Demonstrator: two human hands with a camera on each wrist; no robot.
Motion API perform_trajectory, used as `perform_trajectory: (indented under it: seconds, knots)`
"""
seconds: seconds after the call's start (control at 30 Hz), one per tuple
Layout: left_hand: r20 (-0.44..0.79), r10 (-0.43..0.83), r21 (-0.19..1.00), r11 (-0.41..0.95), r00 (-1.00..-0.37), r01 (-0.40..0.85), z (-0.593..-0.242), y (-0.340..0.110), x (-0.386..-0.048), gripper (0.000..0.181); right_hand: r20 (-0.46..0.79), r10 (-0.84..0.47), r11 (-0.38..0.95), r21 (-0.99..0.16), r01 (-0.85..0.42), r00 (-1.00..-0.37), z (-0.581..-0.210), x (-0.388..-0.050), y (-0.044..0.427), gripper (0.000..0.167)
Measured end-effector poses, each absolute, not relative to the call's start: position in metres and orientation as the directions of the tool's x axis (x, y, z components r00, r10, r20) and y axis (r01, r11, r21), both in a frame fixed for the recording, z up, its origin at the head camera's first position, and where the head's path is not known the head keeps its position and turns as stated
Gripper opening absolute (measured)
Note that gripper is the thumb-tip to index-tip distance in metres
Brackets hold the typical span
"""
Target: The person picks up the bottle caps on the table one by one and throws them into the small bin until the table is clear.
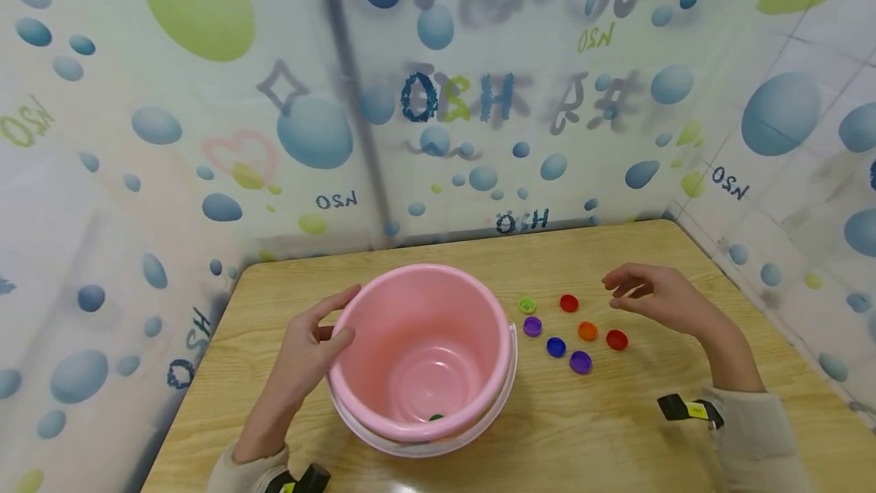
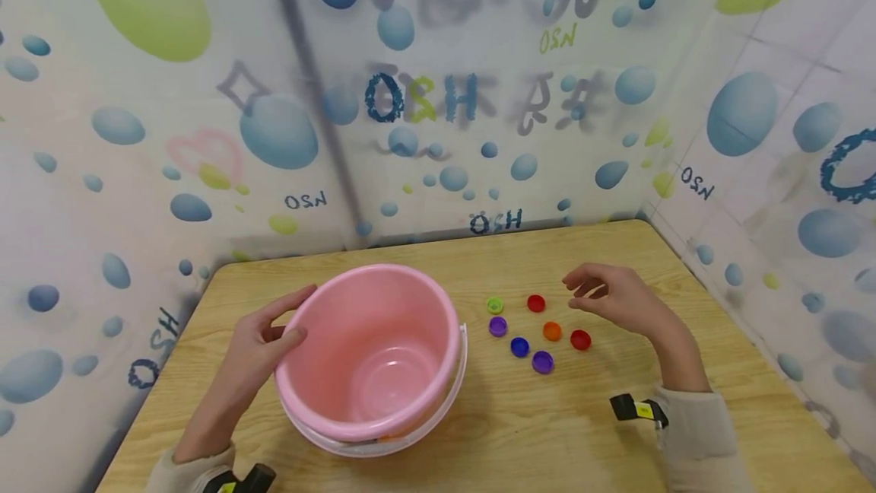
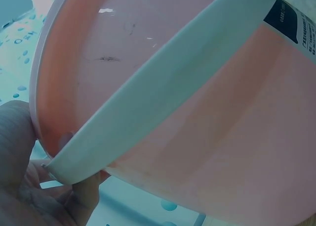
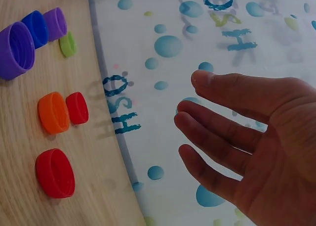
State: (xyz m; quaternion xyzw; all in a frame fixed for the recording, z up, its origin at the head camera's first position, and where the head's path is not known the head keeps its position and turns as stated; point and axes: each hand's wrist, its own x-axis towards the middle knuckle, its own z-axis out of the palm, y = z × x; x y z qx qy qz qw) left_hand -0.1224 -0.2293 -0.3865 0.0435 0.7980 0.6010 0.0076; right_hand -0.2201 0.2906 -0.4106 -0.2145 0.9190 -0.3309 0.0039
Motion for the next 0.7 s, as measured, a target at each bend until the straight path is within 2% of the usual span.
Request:
perform_trajectory:
  seconds: [0.7]
  knots:
    - [0.047,0.089,0.953,0.296,-0.995,0.072,-0.386,-0.230,-0.124,0.057,0.035,-0.418,0.674,-0.659,-0.336,-0.908,-0.438,-0.233,0.302,0.033]
